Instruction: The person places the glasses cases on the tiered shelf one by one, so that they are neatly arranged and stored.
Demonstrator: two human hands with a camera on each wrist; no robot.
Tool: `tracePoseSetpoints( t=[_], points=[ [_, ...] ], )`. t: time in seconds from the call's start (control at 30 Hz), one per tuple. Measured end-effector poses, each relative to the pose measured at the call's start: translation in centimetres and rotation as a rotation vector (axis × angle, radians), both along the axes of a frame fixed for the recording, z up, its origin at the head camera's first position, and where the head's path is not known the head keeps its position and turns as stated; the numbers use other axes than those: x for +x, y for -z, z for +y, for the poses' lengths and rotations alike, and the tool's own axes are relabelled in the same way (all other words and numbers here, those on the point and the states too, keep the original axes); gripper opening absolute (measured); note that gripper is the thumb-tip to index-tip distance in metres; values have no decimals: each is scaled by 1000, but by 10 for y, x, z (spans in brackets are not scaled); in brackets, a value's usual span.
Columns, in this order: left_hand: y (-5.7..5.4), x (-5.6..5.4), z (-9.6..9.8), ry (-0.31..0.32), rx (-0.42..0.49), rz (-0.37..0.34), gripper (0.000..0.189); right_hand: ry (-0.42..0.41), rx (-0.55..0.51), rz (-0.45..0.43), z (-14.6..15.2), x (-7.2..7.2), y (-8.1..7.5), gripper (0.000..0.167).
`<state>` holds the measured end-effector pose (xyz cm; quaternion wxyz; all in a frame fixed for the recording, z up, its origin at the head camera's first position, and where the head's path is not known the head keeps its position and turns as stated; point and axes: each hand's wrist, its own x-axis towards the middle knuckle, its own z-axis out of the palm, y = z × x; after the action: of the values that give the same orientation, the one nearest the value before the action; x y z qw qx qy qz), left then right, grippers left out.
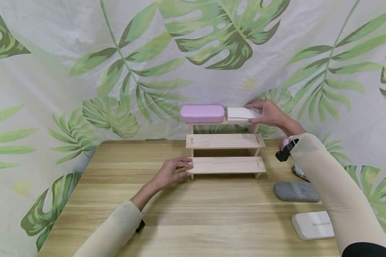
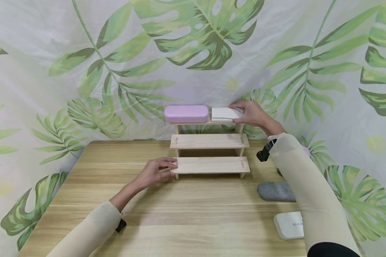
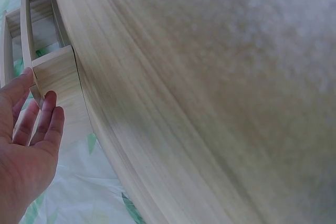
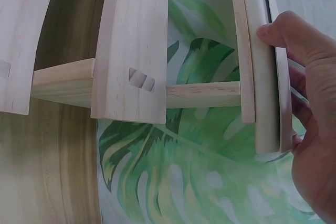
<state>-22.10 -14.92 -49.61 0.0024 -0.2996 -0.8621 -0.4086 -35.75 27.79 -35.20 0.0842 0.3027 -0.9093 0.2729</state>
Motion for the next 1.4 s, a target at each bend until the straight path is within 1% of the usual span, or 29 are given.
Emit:
tracePoseSetpoints(
  t=[0.2, 0.4, 0.63, 0.8, 0.9, 1.07, 1.23, 1.4],
  points=[
    [-1, 1, 0, -1, -2, 5, 24, 22, -7, -34, -1, -3, 0, 55],
    [-1, 1, 0, -3, -1, 2, 24, 50, -2, -57, -2, -2, -1, 56],
    [-1, 0, 1, 0, 1, -11, 24, 41, -3, -28, 0, 1, -2, 56],
    [-1, 0, 1, -8, -13, 5, 24, 7, 5, 28, 3, 5, -4, 58],
    [-1, 1, 1, -8, -7, 0, 23, -19, 10, 57, 6, 8, -6, 60],
    [-1, 3, 1, -5, 3, -22, 23, -12, 20, 72, 12, 17, -9, 63],
    [-1, 3, 0, -9, 0, -11, 24, 1, 13, 59, 17, 27, -12, 65],
    [-1, 1, 0, -2, 1, -2, 24, -9, 11, 40, 23, 39, -15, 66]
  ],
)
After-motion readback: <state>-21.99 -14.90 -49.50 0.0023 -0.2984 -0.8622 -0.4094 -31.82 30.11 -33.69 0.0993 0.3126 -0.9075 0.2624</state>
